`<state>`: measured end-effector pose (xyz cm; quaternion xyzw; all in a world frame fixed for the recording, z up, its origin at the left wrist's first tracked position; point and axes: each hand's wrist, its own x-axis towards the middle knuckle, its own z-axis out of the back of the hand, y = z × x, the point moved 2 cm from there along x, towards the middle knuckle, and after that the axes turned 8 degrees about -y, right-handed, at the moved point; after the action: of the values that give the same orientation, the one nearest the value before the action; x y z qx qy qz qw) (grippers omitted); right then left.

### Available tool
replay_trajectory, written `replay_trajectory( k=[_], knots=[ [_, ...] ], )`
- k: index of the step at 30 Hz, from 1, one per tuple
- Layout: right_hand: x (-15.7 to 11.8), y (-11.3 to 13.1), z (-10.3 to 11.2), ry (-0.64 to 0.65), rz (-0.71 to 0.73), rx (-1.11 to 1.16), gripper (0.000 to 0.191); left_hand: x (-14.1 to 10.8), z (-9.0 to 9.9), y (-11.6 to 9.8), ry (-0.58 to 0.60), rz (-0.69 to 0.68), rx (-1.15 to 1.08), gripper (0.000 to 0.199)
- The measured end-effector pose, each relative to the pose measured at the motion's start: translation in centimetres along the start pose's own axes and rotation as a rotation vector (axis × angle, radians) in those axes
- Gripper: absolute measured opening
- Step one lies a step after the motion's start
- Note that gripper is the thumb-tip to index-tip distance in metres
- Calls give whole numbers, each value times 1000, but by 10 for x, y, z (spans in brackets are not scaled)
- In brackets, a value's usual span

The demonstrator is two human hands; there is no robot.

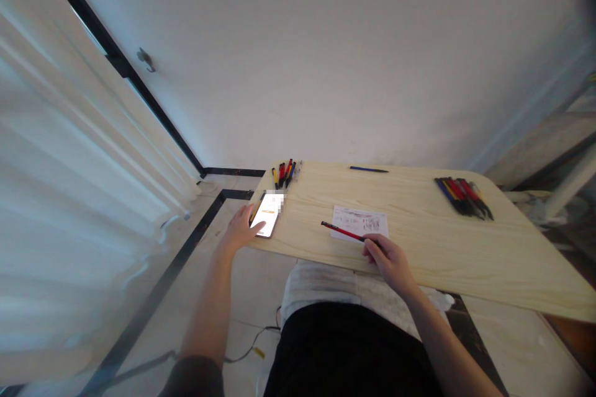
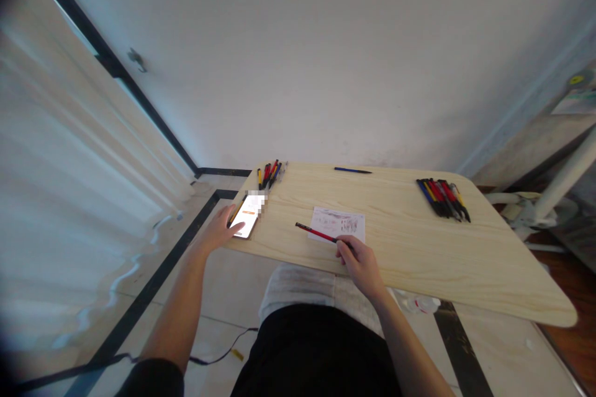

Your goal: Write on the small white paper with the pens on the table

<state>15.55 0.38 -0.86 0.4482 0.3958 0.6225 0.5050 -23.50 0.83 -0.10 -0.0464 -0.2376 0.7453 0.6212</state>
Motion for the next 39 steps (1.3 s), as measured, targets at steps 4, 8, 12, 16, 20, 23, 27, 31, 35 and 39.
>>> replay_trajectory(
  k=[4, 8, 12, 16, 20, 23, 27, 31, 35, 39],
  knots=[
    [0, 1, 1, 3, -8, -4, 29, 11, 1, -2, -15, -46, 42, 66],
    [-1, 3, 1, 7, -14, 3, 30, 25, -1, -7, -46, -99, 53, 64],
    [0, 3, 1, 6, -4, -7, 30, 37, -4, -15, -32, -137, 42, 66],
    [1, 0, 1, 9, 4, -5, 29, 41, -5, -19, 3, -172, 23, 67],
    [1, 0, 1, 5, 8, -12, 28, 42, -6, -21, 15, -192, 20, 66],
    [1, 1, 2, 10, 9, -19, 29, 44, -5, -24, 24, -184, 43, 66],
    [1, 2, 2, 4, 7, -20, 30, 48, -6, -28, 32, -187, 52, 68],
    [1, 2, 2, 5, -1, -6, 31, 52, -8, -24, 22, -171, 19, 52],
    [0, 2, 2, 1, -17, 8, 32, 50, -5, -15, -40, -125, -13, 44],
    [0, 2, 2, 1, -19, 3, 30, 44, -3, -8, -40, -102, -8, 43]
  ],
)
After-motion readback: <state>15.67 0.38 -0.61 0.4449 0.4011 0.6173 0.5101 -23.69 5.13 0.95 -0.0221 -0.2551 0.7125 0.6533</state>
